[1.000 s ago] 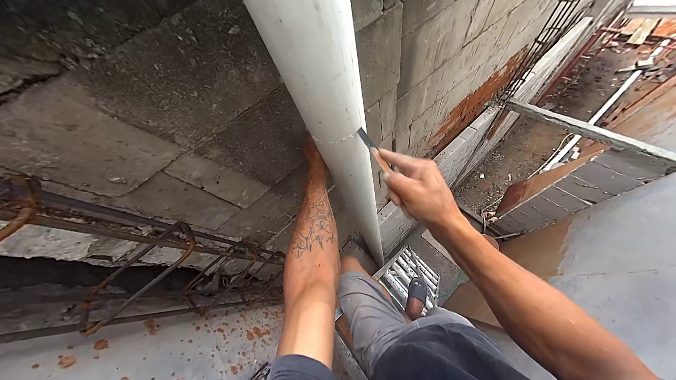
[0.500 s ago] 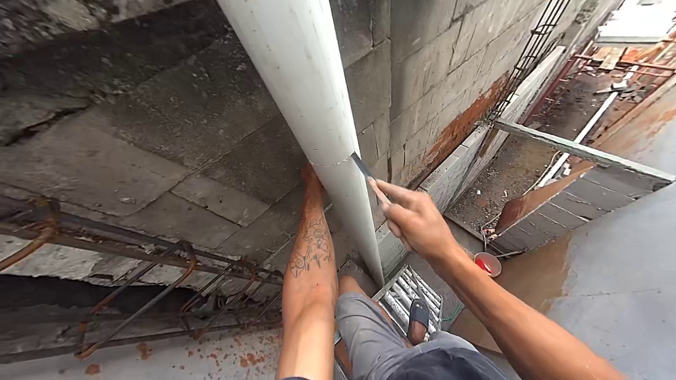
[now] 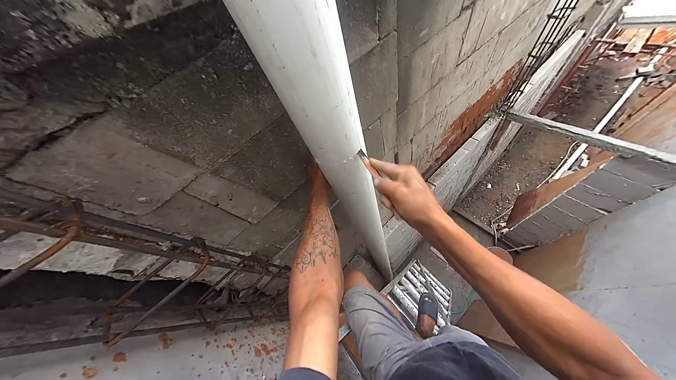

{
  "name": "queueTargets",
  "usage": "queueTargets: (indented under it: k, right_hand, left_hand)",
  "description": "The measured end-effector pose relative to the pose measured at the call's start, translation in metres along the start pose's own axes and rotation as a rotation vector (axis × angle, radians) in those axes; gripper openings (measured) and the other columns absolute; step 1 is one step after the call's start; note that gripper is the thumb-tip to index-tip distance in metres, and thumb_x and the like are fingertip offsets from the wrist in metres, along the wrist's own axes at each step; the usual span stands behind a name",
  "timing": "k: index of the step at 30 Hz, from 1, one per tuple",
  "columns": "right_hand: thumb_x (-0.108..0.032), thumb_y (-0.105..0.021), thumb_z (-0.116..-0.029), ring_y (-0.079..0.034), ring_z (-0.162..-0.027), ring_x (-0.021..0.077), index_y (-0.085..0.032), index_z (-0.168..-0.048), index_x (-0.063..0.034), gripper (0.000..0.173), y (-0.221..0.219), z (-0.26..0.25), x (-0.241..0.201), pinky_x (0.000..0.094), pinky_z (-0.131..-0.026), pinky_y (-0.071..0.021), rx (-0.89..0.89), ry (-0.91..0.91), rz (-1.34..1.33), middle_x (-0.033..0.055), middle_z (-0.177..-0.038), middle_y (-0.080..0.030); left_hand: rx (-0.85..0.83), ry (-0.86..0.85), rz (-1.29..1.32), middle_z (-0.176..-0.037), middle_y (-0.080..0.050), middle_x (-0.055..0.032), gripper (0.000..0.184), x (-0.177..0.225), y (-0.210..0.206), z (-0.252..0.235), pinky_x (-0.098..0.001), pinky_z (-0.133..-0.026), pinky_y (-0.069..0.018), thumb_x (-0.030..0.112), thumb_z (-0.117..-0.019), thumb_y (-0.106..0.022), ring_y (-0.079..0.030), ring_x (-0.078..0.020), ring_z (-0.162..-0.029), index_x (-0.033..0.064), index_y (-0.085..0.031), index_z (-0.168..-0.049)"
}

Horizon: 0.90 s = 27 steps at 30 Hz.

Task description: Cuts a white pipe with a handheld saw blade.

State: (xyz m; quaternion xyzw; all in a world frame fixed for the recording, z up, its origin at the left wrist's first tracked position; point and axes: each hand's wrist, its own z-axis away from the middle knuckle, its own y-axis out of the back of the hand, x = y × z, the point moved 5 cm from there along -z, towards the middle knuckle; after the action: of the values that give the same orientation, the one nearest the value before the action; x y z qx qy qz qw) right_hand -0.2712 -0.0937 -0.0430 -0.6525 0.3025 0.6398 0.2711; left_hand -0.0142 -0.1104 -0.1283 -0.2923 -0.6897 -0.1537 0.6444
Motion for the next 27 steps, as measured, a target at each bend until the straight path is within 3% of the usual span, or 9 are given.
queueTargets:
  k: [2,6,10,14,16,19,21,23,27]
  right_hand:
    - [-0.009,-0.050,-0.1007,-0.039,-0.038,0.0067,-0.054,-0.150,-0.0102,0.050,0.007,0.022,0.006,0.0234,-0.036,-0.0351,0.022,0.018,-0.033,0.0000,-0.053,-0.050]
    - [-0.007,-0.049,-0.1019,-0.037,-0.038,0.0092,-0.051,-0.151,-0.0067,0.050,0.002,-0.013,0.002,0.0253,-0.036,-0.0334,0.039,-0.017,-0.052,0.0016,-0.055,-0.048]
    - [-0.009,-0.049,-0.1021,-0.039,-0.037,0.0078,-0.051,-0.152,-0.0110,0.050,0.004,0.020,0.006,0.0238,-0.035,-0.0353,0.006,-0.009,-0.061,0.0010,-0.053,-0.049]
    - [-0.009,-0.049,-0.1022,-0.039,-0.038,0.0094,-0.051,-0.152,-0.0086,0.050,0.001,-0.004,0.007,0.0264,-0.037,-0.0356,0.035,-0.021,-0.010,0.0020,-0.055,-0.051]
    - [-0.012,-0.047,-0.1023,-0.037,-0.036,0.0120,-0.050,-0.153,-0.0139,0.051,-0.003,-0.007,0.003,0.0271,-0.035,-0.0335,0.011,0.000,0.010,0.0045,-0.053,-0.047]
    - [-0.010,-0.049,-0.1015,-0.040,-0.037,0.0073,-0.052,-0.152,-0.0098,0.050,0.002,0.026,0.007,0.0236,-0.036,-0.0358,0.021,0.026,-0.019,-0.0001,-0.053,-0.050]
    - [-0.007,-0.050,-0.1013,-0.039,-0.038,0.0063,-0.053,-0.150,-0.0066,0.048,0.003,0.017,0.007,0.0234,-0.037,-0.0352,0.043,0.026,-0.012,-0.0001,-0.053,-0.050]
    - [-0.010,-0.048,-0.1018,-0.036,-0.036,0.0099,-0.051,-0.152,-0.0120,0.051,-0.004,-0.002,0.005,0.0256,-0.035,-0.0324,0.042,0.002,0.016,0.0031,-0.052,-0.047]
    - [-0.010,-0.048,-0.1020,-0.040,-0.037,0.0084,-0.050,-0.153,-0.0103,0.051,-0.001,0.019,0.006,0.0248,-0.036,-0.0362,0.016,0.020,0.002,0.0009,-0.053,-0.049]
  left_hand:
    - [0.009,-0.005,0.008,-0.116,-0.064,-0.0133,0.041,-0.001,-0.001,-0.001,-0.0337,-0.092,-0.0522,0.024,-0.1121,-0.029,-0.061,-0.0132,-0.102,-0.0021,-0.055,-0.130]
    - [0.109,0.097,-0.021,-0.111,-0.068,-0.0162,0.055,-0.011,-0.001,-0.007,-0.0424,-0.088,-0.0551,0.044,-0.1112,-0.033,-0.065,-0.0204,-0.098,-0.0010,-0.062,-0.123]
    - [0.067,0.028,0.007,-0.107,-0.065,-0.0119,0.039,-0.005,0.002,-0.004,-0.0317,-0.086,-0.0533,0.024,-0.1119,-0.032,-0.061,-0.0117,-0.094,-0.0032,-0.058,-0.122]
    - [0.126,0.105,-0.010,-0.116,-0.067,-0.0165,0.056,-0.004,-0.003,0.000,-0.0399,-0.092,-0.0540,0.044,-0.1117,-0.031,-0.065,-0.0191,-0.102,-0.0012,-0.060,-0.128]
    - [0.082,0.038,0.032,-0.111,-0.067,-0.0109,0.049,-0.003,-0.002,0.001,-0.0326,-0.088,-0.0554,0.037,-0.1128,-0.029,-0.065,-0.0114,-0.098,0.0009,-0.059,-0.126]
    - [0.056,0.011,0.001,-0.112,-0.064,-0.0129,0.041,0.001,0.000,0.004,-0.0296,-0.090,-0.0513,0.023,-0.1125,-0.029,-0.060,-0.0104,-0.098,-0.0050,-0.056,-0.126]
    - [0.104,0.043,-0.020,-0.115,-0.065,-0.0186,0.047,0.000,-0.002,0.002,-0.0362,-0.094,-0.0514,0.029,-0.1131,-0.032,-0.062,-0.0174,-0.102,-0.0071,-0.059,-0.125]
    - [0.104,0.039,-0.012,-0.111,-0.067,-0.0168,0.050,-0.005,-0.002,0.002,-0.0366,-0.091,-0.0535,0.034,-0.1129,-0.032,-0.064,-0.0166,-0.099,-0.0048,-0.061,-0.122]
    - [0.048,0.024,0.019,-0.114,-0.064,-0.0151,0.043,-0.007,0.003,-0.002,-0.0355,-0.092,-0.0519,0.025,-0.1123,-0.029,-0.061,-0.0150,-0.101,-0.0044,-0.057,-0.126]
